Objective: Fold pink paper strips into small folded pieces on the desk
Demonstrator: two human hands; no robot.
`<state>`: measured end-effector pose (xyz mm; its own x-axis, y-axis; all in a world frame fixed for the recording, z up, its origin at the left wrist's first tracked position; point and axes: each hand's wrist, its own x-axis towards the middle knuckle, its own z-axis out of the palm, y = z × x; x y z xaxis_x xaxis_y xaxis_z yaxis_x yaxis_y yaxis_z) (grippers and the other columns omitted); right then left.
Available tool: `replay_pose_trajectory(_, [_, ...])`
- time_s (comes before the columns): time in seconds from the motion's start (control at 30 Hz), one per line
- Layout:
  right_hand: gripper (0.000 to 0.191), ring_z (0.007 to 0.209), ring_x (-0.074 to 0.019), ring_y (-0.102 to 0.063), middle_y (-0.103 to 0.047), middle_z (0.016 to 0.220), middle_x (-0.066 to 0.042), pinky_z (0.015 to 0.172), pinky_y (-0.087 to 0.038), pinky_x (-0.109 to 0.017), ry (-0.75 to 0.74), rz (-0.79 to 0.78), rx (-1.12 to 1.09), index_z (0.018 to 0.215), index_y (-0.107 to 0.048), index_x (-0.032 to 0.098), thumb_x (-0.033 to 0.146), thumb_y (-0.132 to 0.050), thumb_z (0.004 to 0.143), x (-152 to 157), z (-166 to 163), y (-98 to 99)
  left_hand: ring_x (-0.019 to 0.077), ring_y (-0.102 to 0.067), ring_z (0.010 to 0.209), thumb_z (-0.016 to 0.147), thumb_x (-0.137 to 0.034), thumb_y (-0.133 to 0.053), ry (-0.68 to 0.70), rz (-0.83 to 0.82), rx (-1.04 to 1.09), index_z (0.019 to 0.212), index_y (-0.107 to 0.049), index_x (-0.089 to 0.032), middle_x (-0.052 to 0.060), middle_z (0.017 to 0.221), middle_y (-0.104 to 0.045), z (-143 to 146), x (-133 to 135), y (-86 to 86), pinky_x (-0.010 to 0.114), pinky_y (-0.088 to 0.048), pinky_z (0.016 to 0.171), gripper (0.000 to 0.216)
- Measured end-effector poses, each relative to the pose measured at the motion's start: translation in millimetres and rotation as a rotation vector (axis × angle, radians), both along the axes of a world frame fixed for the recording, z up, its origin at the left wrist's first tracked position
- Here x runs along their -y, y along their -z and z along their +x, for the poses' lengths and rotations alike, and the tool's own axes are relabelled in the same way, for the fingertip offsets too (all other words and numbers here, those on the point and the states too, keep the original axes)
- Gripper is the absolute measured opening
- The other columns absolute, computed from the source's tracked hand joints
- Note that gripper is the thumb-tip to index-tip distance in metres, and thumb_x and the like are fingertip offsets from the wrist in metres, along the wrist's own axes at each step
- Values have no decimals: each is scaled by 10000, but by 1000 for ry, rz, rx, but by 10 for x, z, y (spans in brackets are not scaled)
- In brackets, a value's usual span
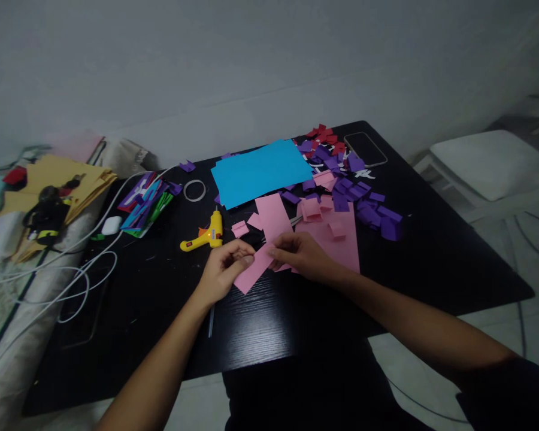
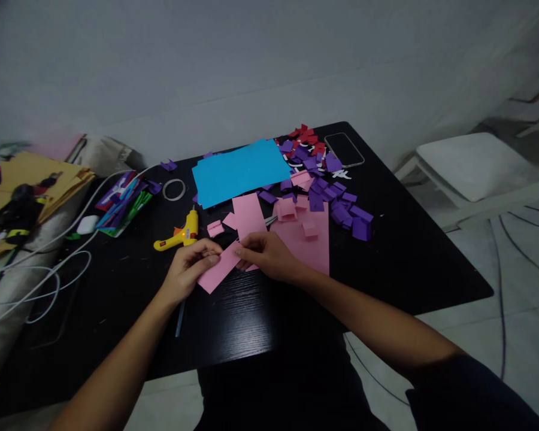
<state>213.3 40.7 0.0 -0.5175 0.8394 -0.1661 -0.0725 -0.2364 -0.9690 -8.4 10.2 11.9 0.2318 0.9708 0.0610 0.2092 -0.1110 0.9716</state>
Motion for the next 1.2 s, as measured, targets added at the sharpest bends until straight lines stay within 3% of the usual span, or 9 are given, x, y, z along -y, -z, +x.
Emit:
replay_pose_trajectory(0.4, [278, 697, -136, -686, -718, 761, -13, 670, -582, -268, 52, 13, -27, 825, -742, 167, 436, -810, 815, -1, -11, 32, 117, -528, 556, 919, -318, -689, 177, -99, -46, 776, -678, -176, -9, 639, -605, 37, 19, 17, 232, -423, 531, 202])
replay_pose_trajectory(0.5, [253, 692, -137, -665, -719, 753, -14, 646, -550, -265, -20, 40, -7, 816, -748, 169, 418, -796, 826, 21, -15, 14, 134, -591, 598, 933, -317, -668, 138, -102, -4, 864, -692, -175, 5, 678, -644, 50, 20, 23, 249, -491, 574, 160])
replay_pose_trajectory(0.63, [205, 679, -127, -650, -728, 745, -16, 638, -515, -254, -46, 53, -26, 807, -754, 164, 365, -791, 824, 43, -41, 44, 120, -590, 583, 933, -300, -646, 115, -108, -10, 854, -679, -161, -8, 652, -635, 58, 17, 35, 232, -486, 577, 163])
replay_pose_trajectory(0.9, [237, 728, -153, -708, -726, 768, -20, 723, -603, -305, -41, -79, -71, 813, -715, 167, 384, -811, 799, 20, -25, 59, 114, -558, 567, 916, -284, -640, 40, -74, -39, 789, -652, -163, -22, 616, -603, 57, 4, 25, 228, -461, 570, 176])
replay_pose_trajectory(1.2, [114, 635, -116, -624, -661, 689, 16, 638, -505, -260, -48, 40, -24, 763, -692, 169, 267, -736, 799, 77, -89, 95, 107, -511, 567, 915, -292, -645, 98, -93, -53, 831, -665, -160, -34, 630, -558, 115, 40, 91, 227, -400, 556, 157])
